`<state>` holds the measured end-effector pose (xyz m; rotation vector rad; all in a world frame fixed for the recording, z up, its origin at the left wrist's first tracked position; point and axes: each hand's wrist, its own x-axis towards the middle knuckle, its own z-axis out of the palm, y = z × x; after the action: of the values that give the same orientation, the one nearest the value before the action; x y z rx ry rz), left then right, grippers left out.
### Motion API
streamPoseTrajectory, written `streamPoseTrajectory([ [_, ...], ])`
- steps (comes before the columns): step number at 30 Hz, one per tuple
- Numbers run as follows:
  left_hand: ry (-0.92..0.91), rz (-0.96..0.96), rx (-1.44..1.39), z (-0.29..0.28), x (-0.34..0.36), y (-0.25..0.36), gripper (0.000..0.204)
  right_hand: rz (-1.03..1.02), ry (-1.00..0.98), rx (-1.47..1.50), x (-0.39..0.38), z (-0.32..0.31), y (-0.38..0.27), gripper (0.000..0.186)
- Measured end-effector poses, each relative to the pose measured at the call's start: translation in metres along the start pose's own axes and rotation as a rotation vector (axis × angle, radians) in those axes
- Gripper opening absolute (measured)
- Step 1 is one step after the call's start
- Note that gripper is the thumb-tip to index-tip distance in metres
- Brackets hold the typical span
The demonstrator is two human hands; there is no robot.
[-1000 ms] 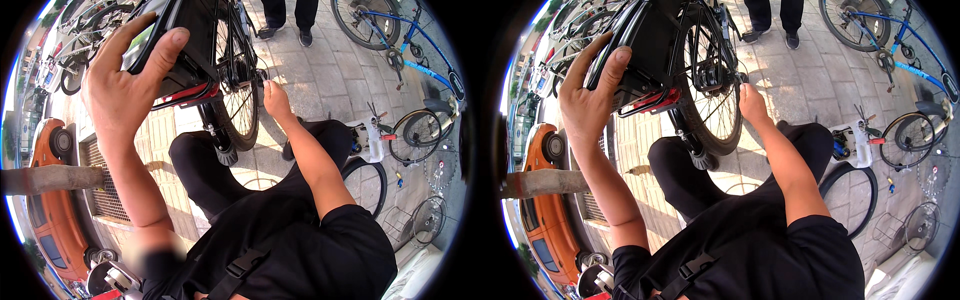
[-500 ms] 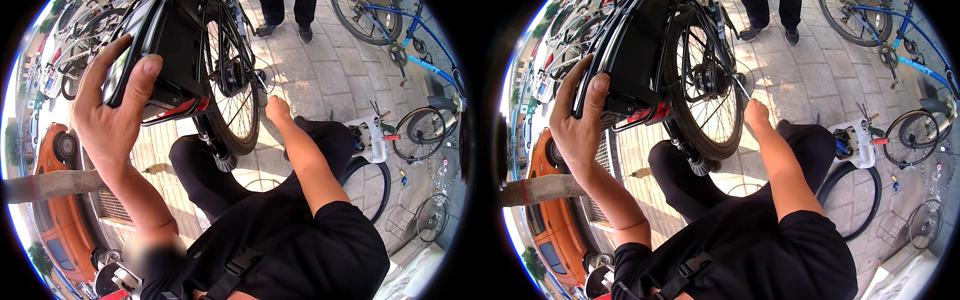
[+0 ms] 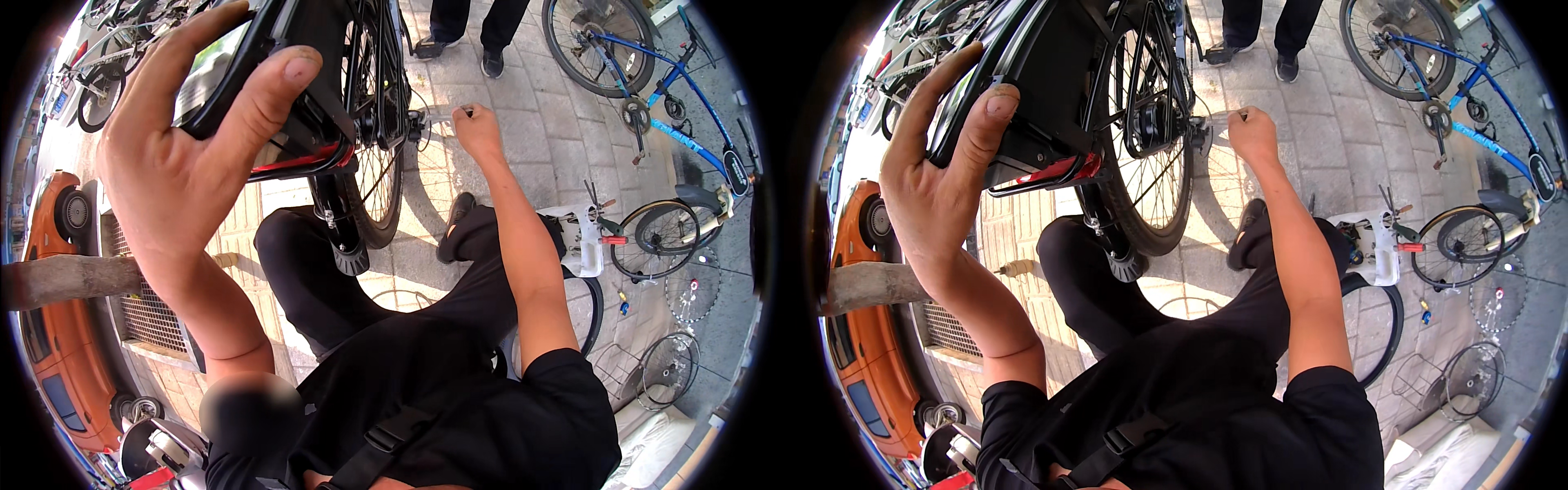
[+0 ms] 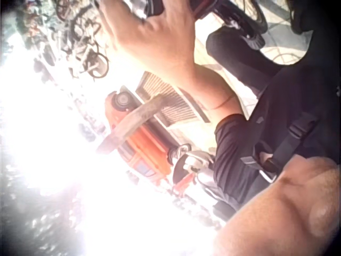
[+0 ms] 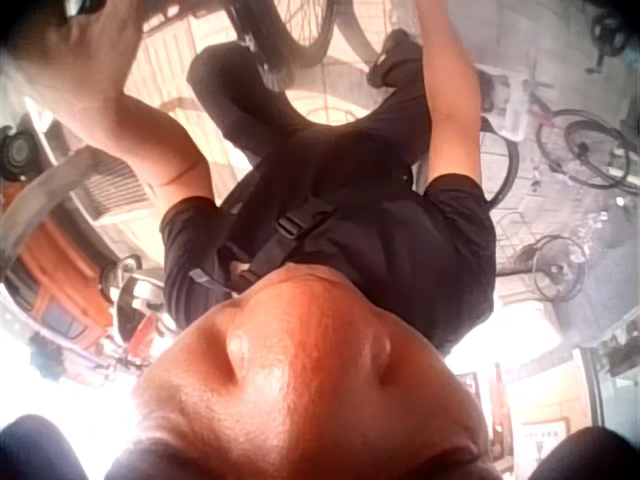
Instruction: The person carries a bicycle tire out of a shop, places it on the ground, then uses a wrench to loosen and tighten the rear axle nuts of an electric bicycle. The person also adjusts the rear rack and checks the wheel alignment.
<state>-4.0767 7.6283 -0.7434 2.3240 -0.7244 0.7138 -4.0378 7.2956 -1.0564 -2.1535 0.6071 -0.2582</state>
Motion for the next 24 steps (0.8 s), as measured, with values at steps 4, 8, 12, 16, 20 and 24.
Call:
streamPoseTrajectory([
  [4,0.035,0.016,0.049,-0.001,0.000,-0.003,0.055,0.061,-0.068,-0.143,0.053,0.001,-0.032,0.030],
  [8,0.047,0.067,0.088,0.000,0.000,-0.006,0.050,0.216,-0.218,-0.074,0.108,0.024,-0.034,0.028],
  [12,0.067,0.093,0.088,0.002,0.000,-0.001,0.046,0.147,-0.337,-0.171,0.132,0.041,-0.056,0.029],
  [16,0.022,-0.038,0.012,0.002,-0.001,0.009,0.047,0.061,-0.416,-0.300,0.155,0.060,-0.070,0.035],
  [20,0.048,-0.007,0.001,0.003,-0.002,0.003,0.048,-0.095,-0.401,-0.412,0.112,0.042,-0.099,0.034],
  [24,0.075,-0.055,-0.061,0.012,-0.001,-0.002,0.051,-0.144,-0.343,-0.470,0.077,0.027,-0.065,0.030],
])
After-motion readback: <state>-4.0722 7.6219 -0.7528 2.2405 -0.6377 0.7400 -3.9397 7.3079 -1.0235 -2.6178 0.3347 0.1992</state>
